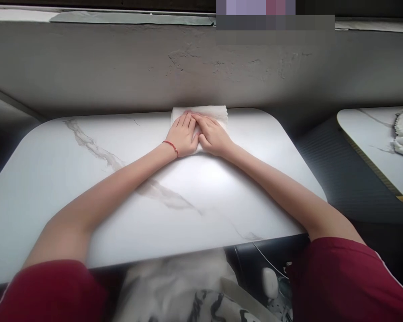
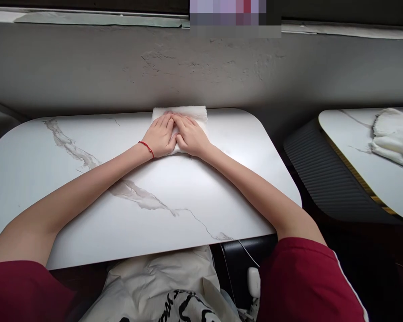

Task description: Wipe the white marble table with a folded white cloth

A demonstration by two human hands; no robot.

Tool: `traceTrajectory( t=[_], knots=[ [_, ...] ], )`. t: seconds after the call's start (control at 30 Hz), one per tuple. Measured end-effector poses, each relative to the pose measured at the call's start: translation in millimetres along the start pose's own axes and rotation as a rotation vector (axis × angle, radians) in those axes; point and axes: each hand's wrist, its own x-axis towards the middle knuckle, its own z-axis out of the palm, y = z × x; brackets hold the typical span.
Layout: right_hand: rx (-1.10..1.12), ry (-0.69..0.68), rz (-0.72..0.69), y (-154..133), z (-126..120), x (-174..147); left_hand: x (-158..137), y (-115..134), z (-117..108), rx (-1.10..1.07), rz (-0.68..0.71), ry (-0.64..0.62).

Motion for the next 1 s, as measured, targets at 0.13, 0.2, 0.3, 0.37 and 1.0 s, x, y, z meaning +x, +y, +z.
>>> traceTrajectory(
  t=[0.13,0.2,0.3,0.37,1.0],
  knots=[
    [0.004,-0.012,0.007,24,-3,10,23,-5,9,-0.047,-0.013,0.026],
    [0.003,-0.026,0.005,30,-4,12,29,-6,12,-0.053,-0.029,0.034],
    [-0.002,-0.034,0.002,32,-5,12,30,-6,12,-0.056,-0.033,0.03],
    [-0.002,-0.039,0.004,31,-6,11,28,-5,12,-0.067,-0.027,0.032],
    [-0.043,-0.023,0.071,-17,-34,-59,-12,56,-4,-0.024,0.066,-0.053]
  ],
)
